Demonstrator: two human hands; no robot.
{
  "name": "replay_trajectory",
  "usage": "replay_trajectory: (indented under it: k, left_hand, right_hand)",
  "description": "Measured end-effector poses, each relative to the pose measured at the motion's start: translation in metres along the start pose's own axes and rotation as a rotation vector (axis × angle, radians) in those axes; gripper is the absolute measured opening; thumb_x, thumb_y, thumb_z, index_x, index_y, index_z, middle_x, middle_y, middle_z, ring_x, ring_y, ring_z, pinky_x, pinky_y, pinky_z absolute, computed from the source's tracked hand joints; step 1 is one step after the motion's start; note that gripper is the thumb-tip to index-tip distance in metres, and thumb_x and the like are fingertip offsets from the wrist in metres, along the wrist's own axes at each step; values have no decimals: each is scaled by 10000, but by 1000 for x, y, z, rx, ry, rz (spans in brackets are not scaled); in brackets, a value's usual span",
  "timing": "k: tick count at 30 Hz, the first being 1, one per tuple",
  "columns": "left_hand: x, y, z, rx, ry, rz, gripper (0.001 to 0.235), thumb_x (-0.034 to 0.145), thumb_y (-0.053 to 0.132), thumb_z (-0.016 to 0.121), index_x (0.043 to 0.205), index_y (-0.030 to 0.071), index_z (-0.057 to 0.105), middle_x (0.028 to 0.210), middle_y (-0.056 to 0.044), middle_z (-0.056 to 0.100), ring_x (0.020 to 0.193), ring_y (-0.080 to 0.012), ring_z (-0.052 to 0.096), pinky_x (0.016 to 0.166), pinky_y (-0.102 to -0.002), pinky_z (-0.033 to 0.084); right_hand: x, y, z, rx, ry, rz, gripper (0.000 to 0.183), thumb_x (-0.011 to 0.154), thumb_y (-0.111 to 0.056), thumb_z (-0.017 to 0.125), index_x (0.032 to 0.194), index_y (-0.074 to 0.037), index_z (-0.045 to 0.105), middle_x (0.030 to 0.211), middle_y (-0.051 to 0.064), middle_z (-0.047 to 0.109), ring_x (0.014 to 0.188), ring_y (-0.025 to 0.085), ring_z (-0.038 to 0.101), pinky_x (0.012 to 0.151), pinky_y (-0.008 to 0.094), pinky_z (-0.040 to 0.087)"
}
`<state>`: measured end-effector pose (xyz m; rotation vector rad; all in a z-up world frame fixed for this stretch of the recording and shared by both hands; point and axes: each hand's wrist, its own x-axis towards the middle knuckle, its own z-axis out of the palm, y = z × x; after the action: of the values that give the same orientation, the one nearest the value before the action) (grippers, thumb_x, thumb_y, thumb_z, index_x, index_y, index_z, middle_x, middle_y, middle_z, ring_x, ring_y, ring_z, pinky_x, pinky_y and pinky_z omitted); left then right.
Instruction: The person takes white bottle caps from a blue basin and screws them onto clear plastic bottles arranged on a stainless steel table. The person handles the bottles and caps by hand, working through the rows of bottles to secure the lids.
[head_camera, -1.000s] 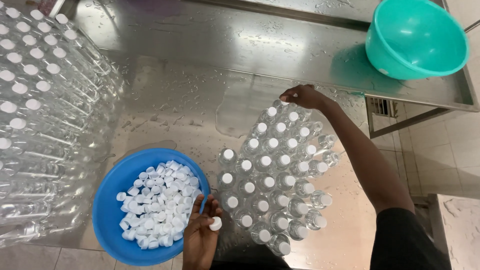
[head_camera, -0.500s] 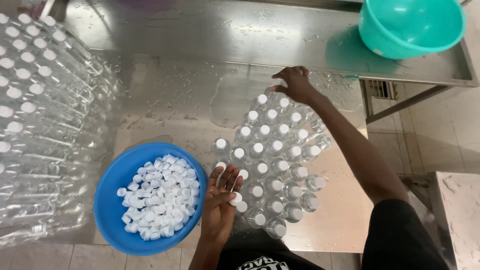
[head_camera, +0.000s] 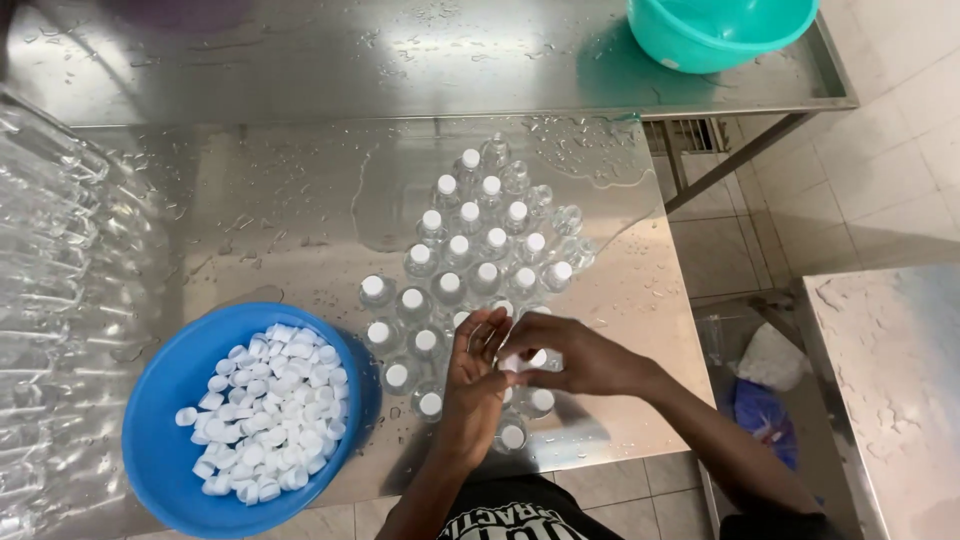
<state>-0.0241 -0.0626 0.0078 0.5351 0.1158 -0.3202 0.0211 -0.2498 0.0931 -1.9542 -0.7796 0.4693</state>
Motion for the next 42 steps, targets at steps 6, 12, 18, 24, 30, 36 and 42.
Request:
replay_trajectory:
  k: [6, 12, 18, 24, 30, 36, 42]
  left_hand:
    - [-21, 29, -29, 172, 33, 199, 598, 901, 46, 744, 1463, 107, 550, 1558, -155, 577, 1478, -344, 536, 1261, -579, 458]
    - [-82, 76, -109, 225, 535, 252, 402, 956, 16, 651, 1357, 31, 621, 1476, -182, 646, 1326, -357, 652, 1065, -548, 589]
    - [-126, 112, -163, 298, 847, 256, 329, 1005, 286, 701, 1263, 83, 684, 1323, -118, 717, 1207, -342, 735, 996, -502, 630]
    - [-123, 132, -260, 880, 983, 305, 238, 1075, 176, 582, 1294, 145, 669, 1337, -69, 688, 1246, -247, 678, 981, -424, 603]
    - [-99, 172, -356, 1695, 1095, 255, 581, 1028, 255, 695, 1549, 171, 452, 1694, -254, 305, 1554, -535, 284, 1170, -710, 358]
    - [-61, 178, -405, 1863, 995, -215, 1098, 895, 811, 639, 1746, 261, 214, 1772, -256, 188, 1514, -590, 352, 1125, -713, 416]
    - [-45, 179, -404, 1604, 771, -23, 740, 960, 448, 731, 1550, 214, 351, 1367, -209, 618, 1055, -424, 693, 787, -535, 547]
  right_hand:
    - [-21, 145, -68, -546, 433, 326, 415, 964, -129, 803, 1366, -71, 715, 1301, 145, 639, 1043, 269, 717, 947, 423, 663]
    - [-29, 204, -91, -491, 438, 380, 397, 995, -211, 810, 1368, -87, 754, 1198, 116, 620, 917, 258, 681, 859, 432, 602]
    - [-52, 254, -124, -598, 348, 252, 320, 1171, -256, 664, 1430, -110, 782, 1320, 158, 782, 1174, 331, 706, 951, 456, 528]
    - [-54, 314, -126, -4, 360, 499, 304, 1304, -165, 573, 1518, 5, 705, 1094, 241, 673, 1056, 324, 658, 924, 493, 593]
    - [-92, 547, -170, -51, 226, 224, 415, 1218, -122, 651, 1595, 47, 685, 1066, 188, 704, 919, 235, 645, 866, 391, 603]
    - [-75, 404, -142, 36, 339, 441, 331, 1363, -195, 552, 1559, 35, 686, 1007, 250, 629, 965, 328, 636, 910, 465, 584]
    - [-52, 309, -117, 13, 437, 507, 267, 1346, -157, 546, 1488, 1, 708, 989, 192, 603, 979, 234, 599, 923, 463, 603]
